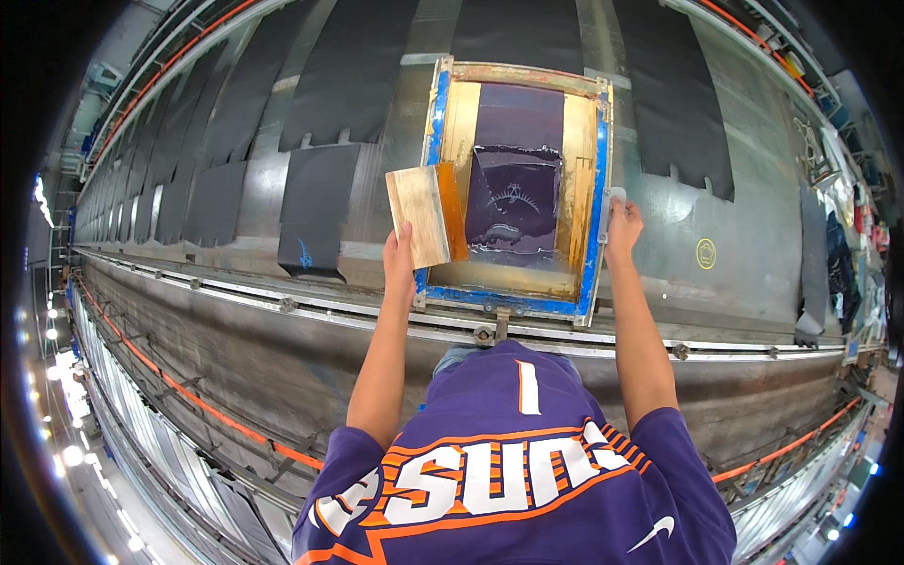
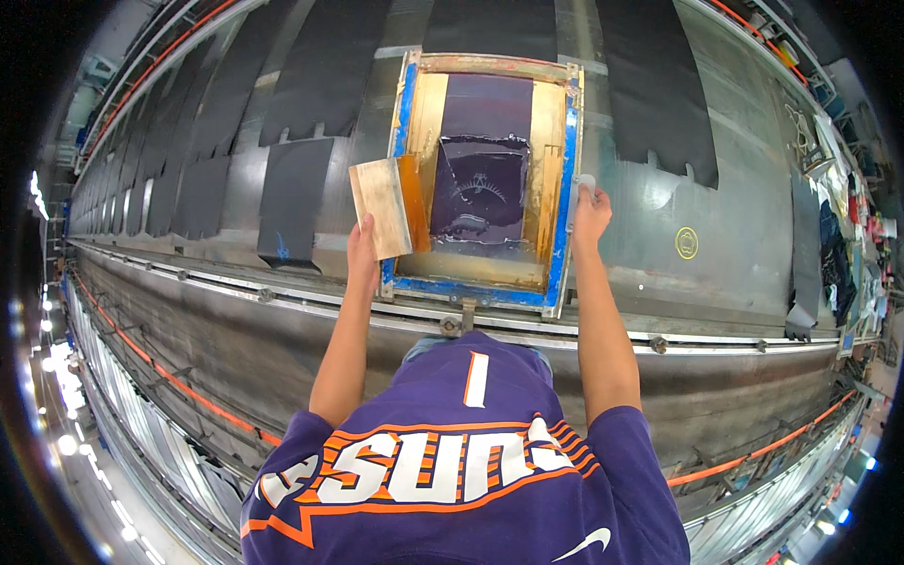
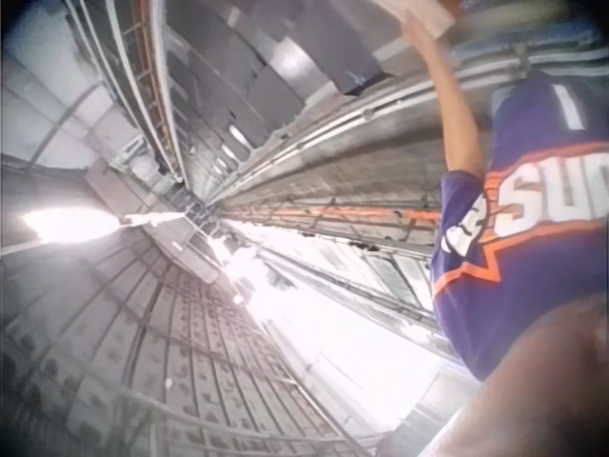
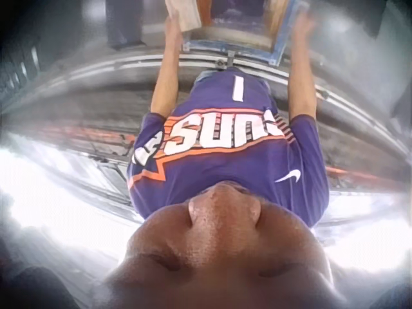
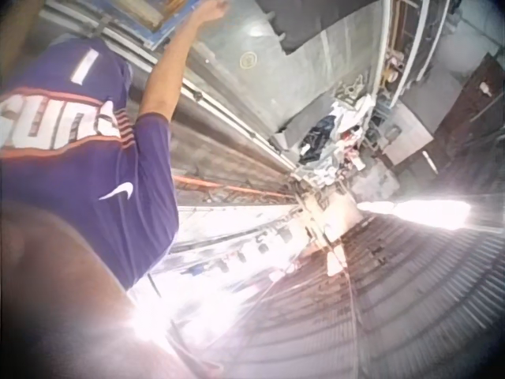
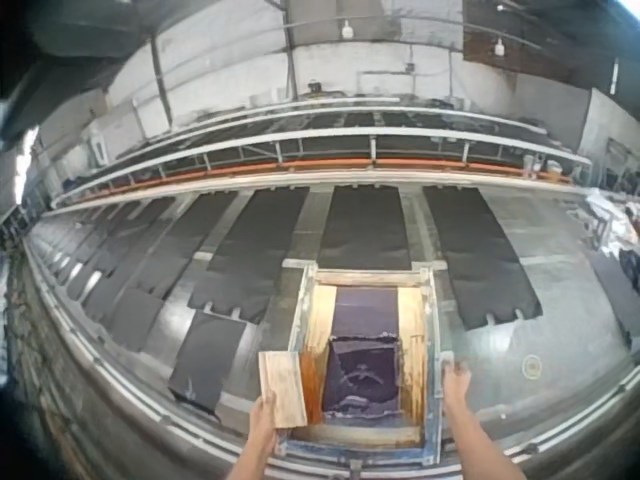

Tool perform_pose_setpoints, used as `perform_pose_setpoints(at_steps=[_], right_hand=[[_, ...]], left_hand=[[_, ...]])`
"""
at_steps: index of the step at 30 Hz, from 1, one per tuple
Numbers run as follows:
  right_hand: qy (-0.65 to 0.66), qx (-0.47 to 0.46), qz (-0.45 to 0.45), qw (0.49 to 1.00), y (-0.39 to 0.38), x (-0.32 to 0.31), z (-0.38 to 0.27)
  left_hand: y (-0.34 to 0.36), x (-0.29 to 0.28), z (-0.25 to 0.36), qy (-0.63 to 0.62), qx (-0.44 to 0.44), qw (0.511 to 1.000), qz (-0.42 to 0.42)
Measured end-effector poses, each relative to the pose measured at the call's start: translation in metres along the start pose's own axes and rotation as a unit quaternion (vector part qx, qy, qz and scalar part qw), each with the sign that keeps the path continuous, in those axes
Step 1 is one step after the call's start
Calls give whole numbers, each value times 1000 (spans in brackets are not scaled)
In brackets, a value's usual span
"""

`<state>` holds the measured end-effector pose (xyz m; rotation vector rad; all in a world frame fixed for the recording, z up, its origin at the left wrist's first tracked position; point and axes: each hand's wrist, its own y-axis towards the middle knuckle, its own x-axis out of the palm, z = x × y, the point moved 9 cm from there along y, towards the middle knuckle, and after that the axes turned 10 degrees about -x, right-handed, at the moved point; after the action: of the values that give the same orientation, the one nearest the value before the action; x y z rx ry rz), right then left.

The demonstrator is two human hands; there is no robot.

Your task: The person uses a squeegee to spread purple ink across a screen printing frame placed over a dark fabric on a conveyor belt. The person repeatedly pulls the squeegee to ensure even coverage of the design. The person then lifts the frame and moves it to a different station to reload ink from a container before returning to the conveyor to continue printing.

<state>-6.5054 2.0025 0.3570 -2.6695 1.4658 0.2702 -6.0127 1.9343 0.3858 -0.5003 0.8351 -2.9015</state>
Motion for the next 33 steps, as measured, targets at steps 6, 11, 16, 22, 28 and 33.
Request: perform_pose_setpoints(at_steps=[6,11,16,22,28,33], right_hand=[[-145,-31,0,989,-6,4,-18],[-136,-26,-34,990,-13,3,-39],[-119,-40,-5,992,-6,-3,-20],[-95,-32,-49,994,-4,3,-24],[-71,-47,-58,995,-12,9,-32],[-17,-23,-69,997,-3,15,2]], left_hand=[[-52,31,46,362,151,920,15],[-62,58,35,573,274,762,129],[-85,119,-9,562,288,771,77],[-84,194,-35,373,223,901,14],[-90,209,-86,400,172,899,-45],[-88,169,-73,459,172,871,-32]])
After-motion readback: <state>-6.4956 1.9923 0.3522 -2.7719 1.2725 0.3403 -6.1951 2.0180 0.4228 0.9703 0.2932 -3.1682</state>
